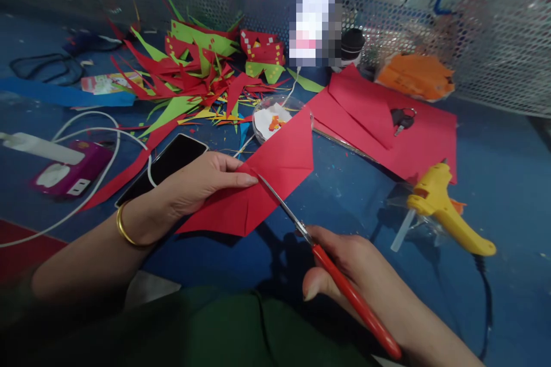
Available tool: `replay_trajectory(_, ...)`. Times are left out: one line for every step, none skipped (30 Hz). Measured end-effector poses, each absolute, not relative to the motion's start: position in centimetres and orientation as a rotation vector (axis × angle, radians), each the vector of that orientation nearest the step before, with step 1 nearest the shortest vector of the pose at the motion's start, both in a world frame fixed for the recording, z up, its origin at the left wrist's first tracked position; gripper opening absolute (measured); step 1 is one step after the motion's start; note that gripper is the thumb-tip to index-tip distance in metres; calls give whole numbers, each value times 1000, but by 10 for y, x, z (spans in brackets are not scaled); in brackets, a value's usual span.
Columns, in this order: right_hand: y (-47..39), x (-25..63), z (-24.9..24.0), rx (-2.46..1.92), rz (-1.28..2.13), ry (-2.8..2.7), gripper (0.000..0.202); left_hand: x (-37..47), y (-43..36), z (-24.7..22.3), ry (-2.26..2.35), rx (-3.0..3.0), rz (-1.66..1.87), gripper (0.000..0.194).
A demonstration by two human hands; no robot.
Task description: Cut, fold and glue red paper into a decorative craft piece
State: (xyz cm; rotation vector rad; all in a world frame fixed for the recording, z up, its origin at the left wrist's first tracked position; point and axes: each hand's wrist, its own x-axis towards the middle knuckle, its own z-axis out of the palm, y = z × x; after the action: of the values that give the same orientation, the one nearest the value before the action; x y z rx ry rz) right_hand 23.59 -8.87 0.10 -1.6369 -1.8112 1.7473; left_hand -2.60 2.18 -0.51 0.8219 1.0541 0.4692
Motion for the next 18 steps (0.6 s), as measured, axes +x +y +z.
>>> replay_trajectory(-89, 236, 0, -1638, 1746, -1805, 71, -26, 22, -5, 1053, 818, 467, 19)
replay_trajectory(-90, 237, -1, -1647, 1738, -1797, 74, -26, 22, -5, 1049, 813, 466, 19)
replay_trajectory(-90, 237, -1, -1658, 1731, -1793, 75, -26, 22, -6, 1043, 806, 470, 20)
replay_trajectory(-90, 237, -2, -1666, 1724, -1791, 76, -26, 22, -6, 1037, 798, 477, 20)
replay_trajectory(-90, 237, -2, -1670, 1722, -1792, 77, -26, 22, -6, 1029, 792, 484, 19)
replay_trajectory(-91, 236, -2, -1670, 1725, -1794, 78, -26, 22, -7, 1021, 789, 490, 19)
replay_trajectory(-91, 236, -2, -1668, 1726, -1794, 79, -26, 21, -7, 1016, 792, 496, 18)
replay_trajectory(-91, 236, -3, -1659, 1725, -1796, 80, -26, 21, -8, 1014, 801, 499, 18)
replay_trajectory(-91, 237, -3, -1646, 1716, -1801, 81, -26, 21, -8, 1015, 812, 500, 18)
replay_trajectory(-91, 237, -4, -1633, 1700, -1811, 80, -27, 21, -9, 1015, 824, 499, 18)
replay_trajectory(-92, 238, -4, -1618, 1678, -1827, 80, -27, 21, -9, 1018, 835, 497, 18)
replay_trajectory(-92, 238, -5, -1603, 1652, -1844, 79, -27, 21, -10, 1021, 843, 495, 18)
replay_trajectory(-92, 239, -6, -1587, 1628, -1861, 79, -27, 21, -10, 1022, 848, 491, 18)
replay_trajectory(-92, 240, -6, -1576, 1612, -1875, 79, -27, 21, -10, 1021, 849, 488, 18)
replay_trajectory(-92, 240, -7, -1569, 1604, -1884, 80, -27, 21, -10, 1019, 850, 486, 17)
replay_trajectory(-92, 240, -7, -1567, 1606, -1893, 80, -27, 21, -10, 1018, 852, 484, 17)
replay_trajectory(-92, 239, -6, -1568, 1609, -1899, 80, -27, 21, -10, 1017, 852, 482, 16)
replay_trajectory(-91, 238, -6, -1574, 1617, -1905, 80, -27, 21, -10, 1015, 852, 479, 16)
